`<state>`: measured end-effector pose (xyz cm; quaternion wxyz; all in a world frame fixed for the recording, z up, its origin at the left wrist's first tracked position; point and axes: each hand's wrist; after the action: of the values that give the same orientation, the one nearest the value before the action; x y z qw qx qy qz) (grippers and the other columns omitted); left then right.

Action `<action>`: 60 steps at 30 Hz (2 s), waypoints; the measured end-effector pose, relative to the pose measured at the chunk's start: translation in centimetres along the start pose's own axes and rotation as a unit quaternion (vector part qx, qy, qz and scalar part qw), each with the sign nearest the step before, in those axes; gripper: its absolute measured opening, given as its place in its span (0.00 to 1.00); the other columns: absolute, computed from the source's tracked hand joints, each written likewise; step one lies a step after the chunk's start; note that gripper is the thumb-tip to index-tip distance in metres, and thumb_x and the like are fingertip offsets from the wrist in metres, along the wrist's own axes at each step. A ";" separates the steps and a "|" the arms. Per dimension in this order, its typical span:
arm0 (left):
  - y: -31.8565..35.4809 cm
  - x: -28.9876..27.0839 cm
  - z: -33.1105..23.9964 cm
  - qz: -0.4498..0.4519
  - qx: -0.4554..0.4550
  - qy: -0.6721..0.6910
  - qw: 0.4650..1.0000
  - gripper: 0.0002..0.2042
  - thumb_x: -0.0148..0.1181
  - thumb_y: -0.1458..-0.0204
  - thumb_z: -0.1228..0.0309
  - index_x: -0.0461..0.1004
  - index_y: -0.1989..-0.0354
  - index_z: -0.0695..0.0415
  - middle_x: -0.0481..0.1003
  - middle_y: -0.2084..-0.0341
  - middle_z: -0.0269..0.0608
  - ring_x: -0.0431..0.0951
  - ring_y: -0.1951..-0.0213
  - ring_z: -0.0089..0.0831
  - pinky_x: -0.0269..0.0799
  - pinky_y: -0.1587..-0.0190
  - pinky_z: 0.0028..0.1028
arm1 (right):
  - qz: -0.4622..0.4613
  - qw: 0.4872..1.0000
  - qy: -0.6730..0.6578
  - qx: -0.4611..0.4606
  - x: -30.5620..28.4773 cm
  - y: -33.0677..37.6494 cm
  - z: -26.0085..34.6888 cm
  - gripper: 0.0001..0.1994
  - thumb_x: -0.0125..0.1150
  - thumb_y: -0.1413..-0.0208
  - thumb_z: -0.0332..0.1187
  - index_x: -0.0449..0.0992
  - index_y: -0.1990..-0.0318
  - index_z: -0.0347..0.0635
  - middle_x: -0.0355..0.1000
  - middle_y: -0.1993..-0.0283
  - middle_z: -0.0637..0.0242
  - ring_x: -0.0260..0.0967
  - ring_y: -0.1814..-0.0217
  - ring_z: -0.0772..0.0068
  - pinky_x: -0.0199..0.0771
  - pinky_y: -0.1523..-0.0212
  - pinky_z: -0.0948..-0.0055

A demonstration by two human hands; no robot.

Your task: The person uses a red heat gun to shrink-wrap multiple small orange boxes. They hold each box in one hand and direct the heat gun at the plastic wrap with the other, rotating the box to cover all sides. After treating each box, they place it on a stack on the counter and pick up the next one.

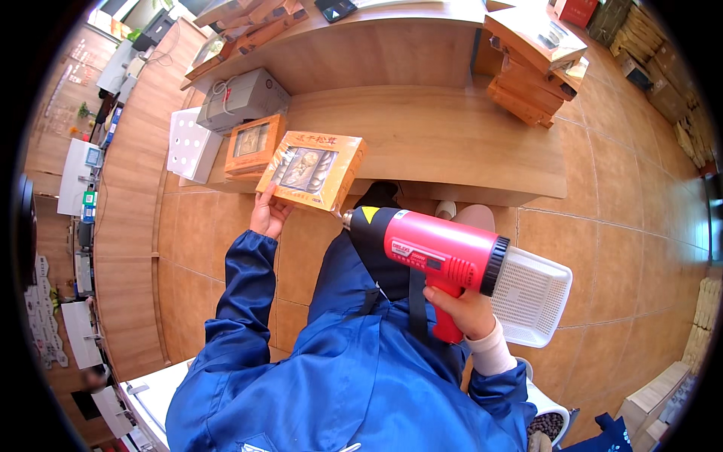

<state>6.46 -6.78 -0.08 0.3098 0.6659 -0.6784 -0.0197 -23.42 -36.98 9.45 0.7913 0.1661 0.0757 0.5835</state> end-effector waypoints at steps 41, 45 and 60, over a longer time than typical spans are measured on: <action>4.5 3.1 -2.9 0.069 0.200 -0.084 0.974 0.24 0.55 0.48 0.78 0.57 0.44 0.48 0.68 0.53 0.32 0.71 0.55 0.25 0.74 0.59 0.26 | -0.047 0.991 0.072 -0.101 -0.2 -0.5 0.8 0.18 0.66 0.56 0.28 0.70 0.56 0.38 0.70 0.62 0.68 0.66 0.61 0.75 0.69 0.58 0.74; 4.7 3.1 -3.0 0.094 0.191 -0.079 0.974 0.25 0.55 0.48 0.78 0.56 0.43 0.48 0.67 0.52 0.32 0.70 0.53 0.26 0.73 0.56 0.27 | -0.099 0.986 0.074 -0.110 -1.0 -1.2 0.8 0.17 0.66 0.55 0.29 0.70 0.57 0.37 0.70 0.63 0.67 0.67 0.61 0.74 0.68 0.58 0.73; 4.9 2.8 -2.4 0.216 0.152 -0.186 0.946 0.29 0.58 0.51 0.78 0.55 0.40 0.51 0.65 0.48 0.33 0.66 0.46 0.27 0.65 0.47 0.27 | -0.072 0.988 0.059 -0.123 -0.5 -2.9 2.5 0.17 0.66 0.55 0.29 0.71 0.56 0.37 0.70 0.62 0.68 0.66 0.61 0.75 0.68 0.57 0.73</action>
<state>3.43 -7.86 5.11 0.0701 0.5272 -0.8464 0.0269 -20.24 -38.67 10.70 0.8396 0.0265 0.0616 0.5391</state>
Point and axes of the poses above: each hand's wrist, its own y-axis away from the middle knuckle, its own x-axis out of the palm, z = x × y
